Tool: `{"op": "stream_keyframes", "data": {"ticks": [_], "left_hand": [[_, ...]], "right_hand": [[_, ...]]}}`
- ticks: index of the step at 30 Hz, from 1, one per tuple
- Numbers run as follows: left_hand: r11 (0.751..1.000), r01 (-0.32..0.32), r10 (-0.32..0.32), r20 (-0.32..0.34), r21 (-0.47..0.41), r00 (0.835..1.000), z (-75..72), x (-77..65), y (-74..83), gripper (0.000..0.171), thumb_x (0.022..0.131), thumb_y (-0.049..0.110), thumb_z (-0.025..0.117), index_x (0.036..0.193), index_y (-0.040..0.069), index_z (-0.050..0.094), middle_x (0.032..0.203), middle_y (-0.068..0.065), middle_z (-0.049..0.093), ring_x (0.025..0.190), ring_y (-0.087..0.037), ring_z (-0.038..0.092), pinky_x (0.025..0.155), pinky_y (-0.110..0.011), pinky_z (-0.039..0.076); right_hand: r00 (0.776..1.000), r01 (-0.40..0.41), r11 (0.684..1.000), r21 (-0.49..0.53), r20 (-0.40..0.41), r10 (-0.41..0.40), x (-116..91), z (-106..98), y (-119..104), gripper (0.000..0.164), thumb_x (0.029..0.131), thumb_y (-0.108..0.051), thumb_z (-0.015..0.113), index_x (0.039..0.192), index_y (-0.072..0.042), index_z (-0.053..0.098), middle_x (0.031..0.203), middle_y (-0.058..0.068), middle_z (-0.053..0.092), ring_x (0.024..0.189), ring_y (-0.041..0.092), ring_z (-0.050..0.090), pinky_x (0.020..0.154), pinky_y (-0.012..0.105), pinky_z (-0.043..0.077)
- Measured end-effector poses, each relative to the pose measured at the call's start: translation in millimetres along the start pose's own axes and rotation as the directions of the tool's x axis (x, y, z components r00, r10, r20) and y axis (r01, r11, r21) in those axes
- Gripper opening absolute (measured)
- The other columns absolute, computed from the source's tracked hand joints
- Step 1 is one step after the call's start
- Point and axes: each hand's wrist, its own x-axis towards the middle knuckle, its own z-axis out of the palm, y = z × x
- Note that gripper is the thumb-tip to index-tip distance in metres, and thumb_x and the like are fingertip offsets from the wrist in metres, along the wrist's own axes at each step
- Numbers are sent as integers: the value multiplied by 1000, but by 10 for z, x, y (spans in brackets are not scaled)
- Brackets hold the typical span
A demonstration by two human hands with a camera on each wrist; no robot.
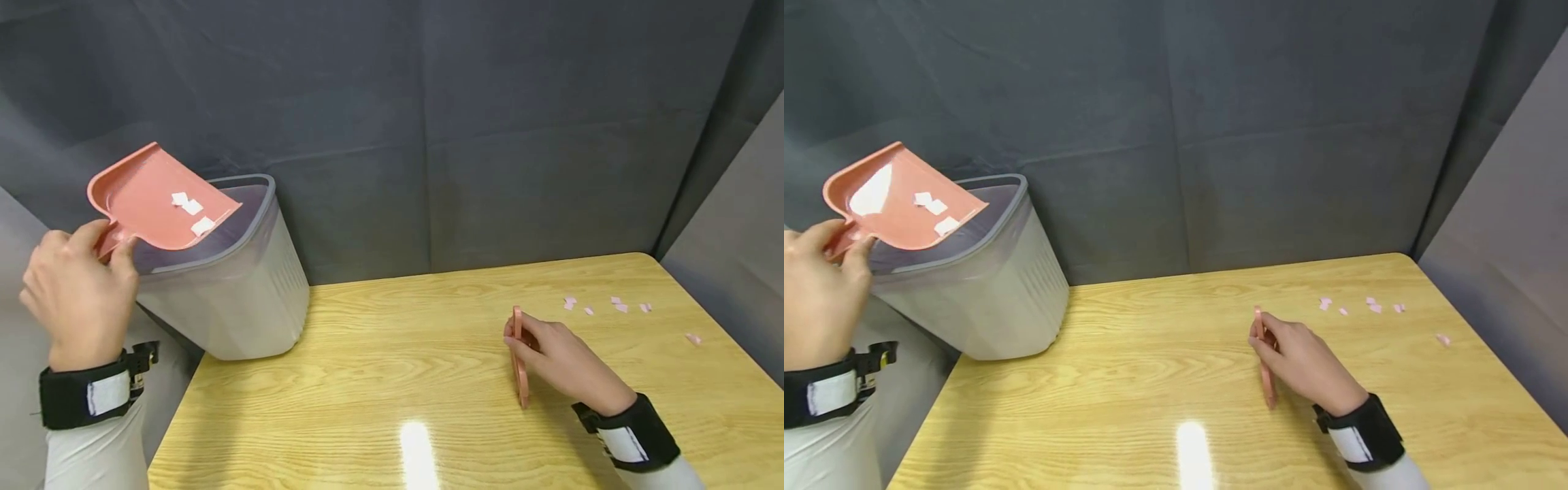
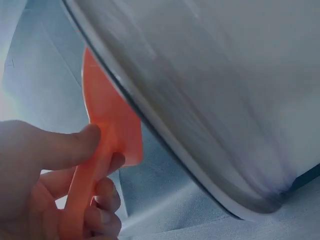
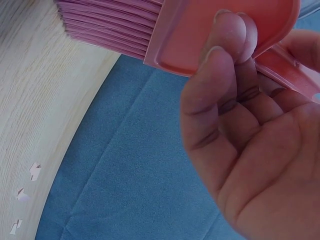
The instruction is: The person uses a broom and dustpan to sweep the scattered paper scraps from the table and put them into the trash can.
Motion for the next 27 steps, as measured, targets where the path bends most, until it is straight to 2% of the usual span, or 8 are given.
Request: {"op": "stream_keyframes", "data": {"ticks": [5,9,17,22,27], "left_hand": [[1000,-25,25,-16,14,1000,15,-11,8,36,100,20,66,131,1,68,103,-30,54,102,-51,50,63,-59,29],[997,-82,83,-41,15,996,54,-16,5,35,99,17,68,132,5,69,106,-29,55,103,-49,49,65,-67,35],[976,-213,209,-108,-32,972,153,-40,24,34,99,18,67,132,13,71,104,-25,54,100,-46,49,61,-66,37],[969,-239,224,-169,-69,960,195,-56,63,31,98,17,68,129,19,73,103,-24,55,100,-46,50,60,-68,35],[954,-280,253,-212,-108,944,253,-88,120,29,97,18,70,126,21,75,103,-24,56,100,-46,51,63,-69,39]], "right_hand": [[1000,-5,1000,-1,1,5,10,5,-9,22,108,-35,57,112,-15,64,86,-5,64,70,9,53,64,28,40],[1000,-8,1000,-4,5,8,8,8,-10,23,108,-36,57,113,-15,64,87,-5,63,71,10,54,65,28,41],[1000,-4,1000,14,16,4,17,23,-12,23,108,-36,56,111,-15,63,83,-5,62,68,9,53,64,28,41],[1000,0,1000,17,19,0,20,16,-11,22,108,-36,56,111,-14,63,84,-5,62,68,9,53,63,28,41],[1000,-1,1000,15,23,1,12,9,-8,22,108,-35,55,112,-14,62,85,-4,63,67,10,52,63,28,41]]}}
